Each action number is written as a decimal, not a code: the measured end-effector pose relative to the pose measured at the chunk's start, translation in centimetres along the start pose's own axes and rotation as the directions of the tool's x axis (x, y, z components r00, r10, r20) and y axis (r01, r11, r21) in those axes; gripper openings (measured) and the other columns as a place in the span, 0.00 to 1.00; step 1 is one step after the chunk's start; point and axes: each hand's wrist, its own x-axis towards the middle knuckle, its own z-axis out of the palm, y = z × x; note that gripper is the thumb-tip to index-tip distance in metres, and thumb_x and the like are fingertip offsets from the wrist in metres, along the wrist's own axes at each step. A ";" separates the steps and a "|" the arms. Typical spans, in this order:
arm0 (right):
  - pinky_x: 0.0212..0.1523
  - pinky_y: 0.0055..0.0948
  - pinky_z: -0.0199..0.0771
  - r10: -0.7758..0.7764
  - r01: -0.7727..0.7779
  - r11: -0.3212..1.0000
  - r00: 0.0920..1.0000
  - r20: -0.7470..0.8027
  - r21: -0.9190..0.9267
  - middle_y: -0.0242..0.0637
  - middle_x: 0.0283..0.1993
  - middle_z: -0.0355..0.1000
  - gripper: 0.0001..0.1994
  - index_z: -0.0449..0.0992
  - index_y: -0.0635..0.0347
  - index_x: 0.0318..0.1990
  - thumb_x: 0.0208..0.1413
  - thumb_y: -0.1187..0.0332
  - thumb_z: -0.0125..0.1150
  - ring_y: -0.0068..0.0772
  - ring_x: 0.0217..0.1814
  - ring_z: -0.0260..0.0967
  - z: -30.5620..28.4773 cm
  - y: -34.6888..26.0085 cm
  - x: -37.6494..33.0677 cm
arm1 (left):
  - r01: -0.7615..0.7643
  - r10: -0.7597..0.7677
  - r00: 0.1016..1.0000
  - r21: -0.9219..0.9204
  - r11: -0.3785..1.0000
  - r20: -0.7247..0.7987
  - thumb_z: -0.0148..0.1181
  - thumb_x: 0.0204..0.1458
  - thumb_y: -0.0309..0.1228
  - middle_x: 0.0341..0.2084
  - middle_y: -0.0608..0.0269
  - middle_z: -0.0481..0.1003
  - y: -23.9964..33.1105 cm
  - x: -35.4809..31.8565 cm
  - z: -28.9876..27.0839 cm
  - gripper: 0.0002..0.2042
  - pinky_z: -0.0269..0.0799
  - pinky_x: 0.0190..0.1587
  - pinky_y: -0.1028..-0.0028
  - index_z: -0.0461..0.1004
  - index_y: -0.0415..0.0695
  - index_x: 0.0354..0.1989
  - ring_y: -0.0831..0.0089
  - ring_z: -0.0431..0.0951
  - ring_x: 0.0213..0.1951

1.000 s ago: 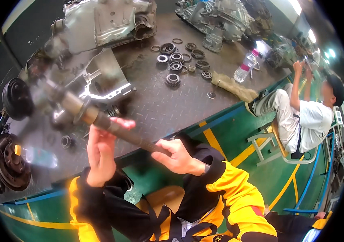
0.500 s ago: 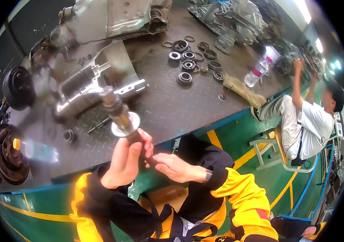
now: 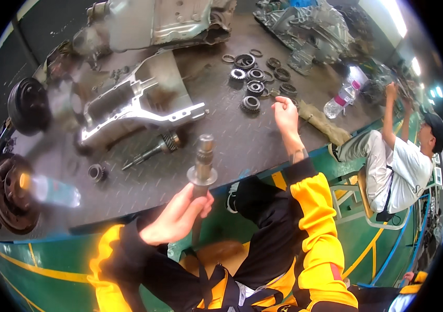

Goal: The person assembles a transmission shaft by sliding various gear components, spacers, and bearings onto the shaft by hand.

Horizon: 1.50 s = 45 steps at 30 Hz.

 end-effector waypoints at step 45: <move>0.51 0.28 0.72 -0.237 0.221 0.971 0.860 0.451 0.090 0.38 0.44 0.73 0.27 0.67 0.60 0.57 0.48 0.75 0.68 0.28 0.45 0.72 -2.3 0.4 -5.7 | 0.072 -0.098 0.995 -0.453 0.889 -0.034 0.45 0.66 0.41 0.32 0.65 0.63 -4.1 -1.9 0.2 0.13 0.65 0.42 0.74 0.61 0.42 0.42 0.76 0.64 0.34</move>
